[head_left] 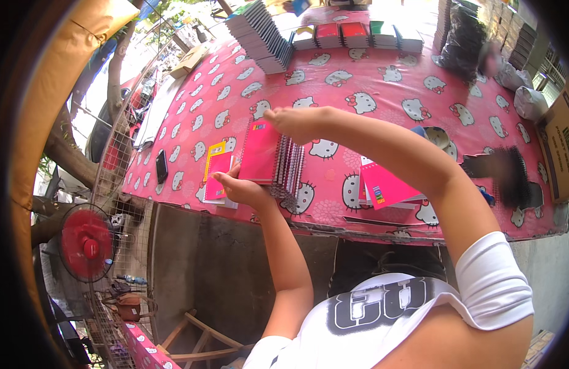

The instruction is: The person assembles notebooks by hand using wire coils and pliers to secure the spine. They pick up a notebook, thread a coil through the holes, and trim the excess wire with pliers.

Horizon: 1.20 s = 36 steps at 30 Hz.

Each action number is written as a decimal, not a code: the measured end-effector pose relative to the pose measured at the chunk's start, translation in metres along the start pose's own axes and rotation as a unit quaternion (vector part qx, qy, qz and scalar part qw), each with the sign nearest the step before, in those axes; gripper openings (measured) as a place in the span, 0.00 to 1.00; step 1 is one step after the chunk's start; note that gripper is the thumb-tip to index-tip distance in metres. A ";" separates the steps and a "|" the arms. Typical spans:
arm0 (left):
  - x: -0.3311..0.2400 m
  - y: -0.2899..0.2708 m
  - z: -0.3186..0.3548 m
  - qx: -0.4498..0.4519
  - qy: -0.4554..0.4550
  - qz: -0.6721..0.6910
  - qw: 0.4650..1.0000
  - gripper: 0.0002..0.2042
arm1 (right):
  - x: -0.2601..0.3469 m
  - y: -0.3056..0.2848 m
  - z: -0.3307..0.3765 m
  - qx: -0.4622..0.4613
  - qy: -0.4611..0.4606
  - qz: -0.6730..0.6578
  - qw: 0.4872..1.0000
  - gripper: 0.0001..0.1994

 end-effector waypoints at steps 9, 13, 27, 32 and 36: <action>-0.005 -0.011 -0.009 -0.035 0.111 -0.056 0.992 0.31 | 0.004 -0.032 0.036 -0.039 0.016 0.071 0.997 0.30; -0.046 -0.079 -0.011 -0.089 0.072 0.102 0.988 0.22 | 0.066 -0.056 0.151 0.055 -0.064 0.092 0.992 0.22; -0.088 0.006 0.116 0.306 -0.125 0.237 0.914 0.14 | 0.036 -0.026 0.193 0.092 0.044 -0.014 0.995 0.08; -0.084 0.010 0.122 0.333 -0.162 0.223 0.902 0.13 | 0.054 -0.016 0.204 0.051 0.018 0.126 0.991 0.09; -0.083 0.007 0.125 0.333 -0.169 0.213 0.903 0.12 | 0.051 -0.021 0.195 0.154 0.034 0.093 0.983 0.09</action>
Point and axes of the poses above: each hand's wrist, its own z-axis away from the middle knuckle, its own y-axis out of the palm, x = y × z, the point moved 4 cm from there along -z, towards the middle knuckle, and after that the axes turned 5 degrees about y, right-handed, at the moved point
